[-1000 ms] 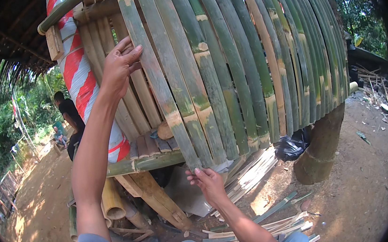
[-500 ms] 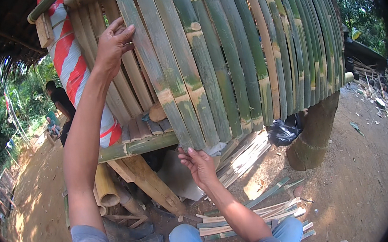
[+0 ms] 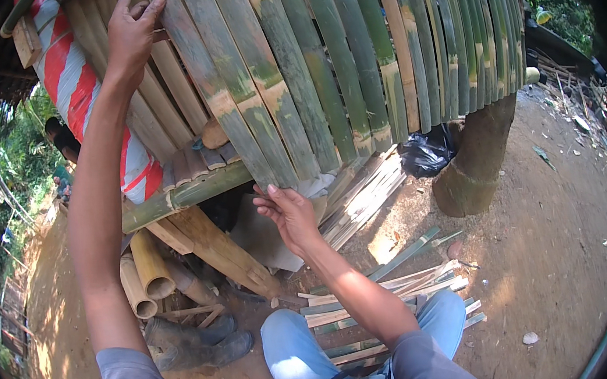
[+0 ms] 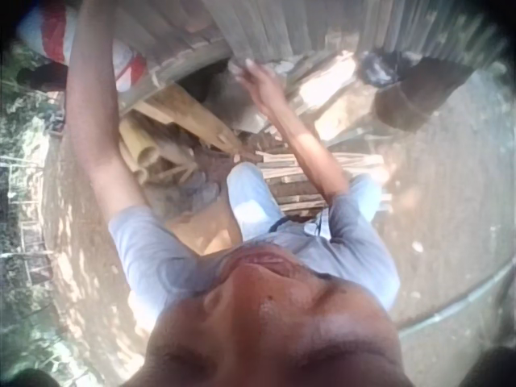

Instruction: The person sits on the ground and assembles a bamboo structure by inserting split bamboo strips into a vertical frame. They use a wooden mallet to tap the strips into place and adjust their alignment with their hands. The person occasionally picks up new strips from a pile on the ground and continues the assembly process.

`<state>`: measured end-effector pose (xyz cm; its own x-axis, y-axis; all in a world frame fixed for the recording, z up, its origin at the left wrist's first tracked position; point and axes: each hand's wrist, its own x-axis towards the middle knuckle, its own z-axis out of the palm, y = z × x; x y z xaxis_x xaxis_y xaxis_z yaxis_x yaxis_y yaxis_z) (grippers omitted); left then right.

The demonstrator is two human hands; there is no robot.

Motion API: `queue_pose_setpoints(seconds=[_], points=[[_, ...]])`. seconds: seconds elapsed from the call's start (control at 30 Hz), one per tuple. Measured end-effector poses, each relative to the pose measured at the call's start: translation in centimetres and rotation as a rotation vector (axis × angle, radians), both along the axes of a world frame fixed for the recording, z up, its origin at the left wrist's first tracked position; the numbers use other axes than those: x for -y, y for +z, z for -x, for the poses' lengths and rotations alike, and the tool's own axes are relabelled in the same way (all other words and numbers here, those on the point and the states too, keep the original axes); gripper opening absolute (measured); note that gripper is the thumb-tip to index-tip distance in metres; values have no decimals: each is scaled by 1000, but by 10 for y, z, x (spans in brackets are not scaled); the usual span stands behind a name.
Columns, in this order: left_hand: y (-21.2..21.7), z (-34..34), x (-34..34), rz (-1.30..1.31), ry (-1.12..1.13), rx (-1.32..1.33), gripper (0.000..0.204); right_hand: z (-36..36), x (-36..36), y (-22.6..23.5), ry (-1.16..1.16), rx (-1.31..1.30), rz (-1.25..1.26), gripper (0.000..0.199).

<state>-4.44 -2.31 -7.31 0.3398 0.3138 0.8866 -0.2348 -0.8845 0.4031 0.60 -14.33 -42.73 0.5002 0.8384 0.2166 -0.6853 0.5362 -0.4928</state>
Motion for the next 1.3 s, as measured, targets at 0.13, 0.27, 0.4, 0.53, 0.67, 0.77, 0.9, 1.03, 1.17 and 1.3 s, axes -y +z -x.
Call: queue_pose_setpoints(seconds=[0.13,0.27,0.4,0.53,0.67,0.77,0.9,1.03,1.17,1.3], points=[[-1,0,-3,50,-29,1,68,-1,0,0,-1,-1,4,27],[-1,1,-4,35,-26,-11,69,-1,-1,-1,2,-1,2,28],[-1,3,-2,36,-53,-24,70,0,-2,-1,5,-2,6,29],[-5,3,8,30,-67,-22,70,-2,-3,-3,-9,4,3,28],[-4,3,5,18,-60,-25,70,-1,-5,-4,-16,18,-4,27],[-2,3,-1,24,-89,-40,69,-1,-7,-8,-19,39,-5,27],[-4,5,7,25,-75,-41,68,-2,-7,-9,-22,57,1,26],[-10,6,21,-18,-62,-11,67,-3,-7,-8,-18,64,0,27],[-7,8,11,-3,-23,-47,67,-3,-6,-7,-14,66,-4,27],[-6,6,16,58,16,-59,68,-3,-3,-3,-39,90,42,28]])
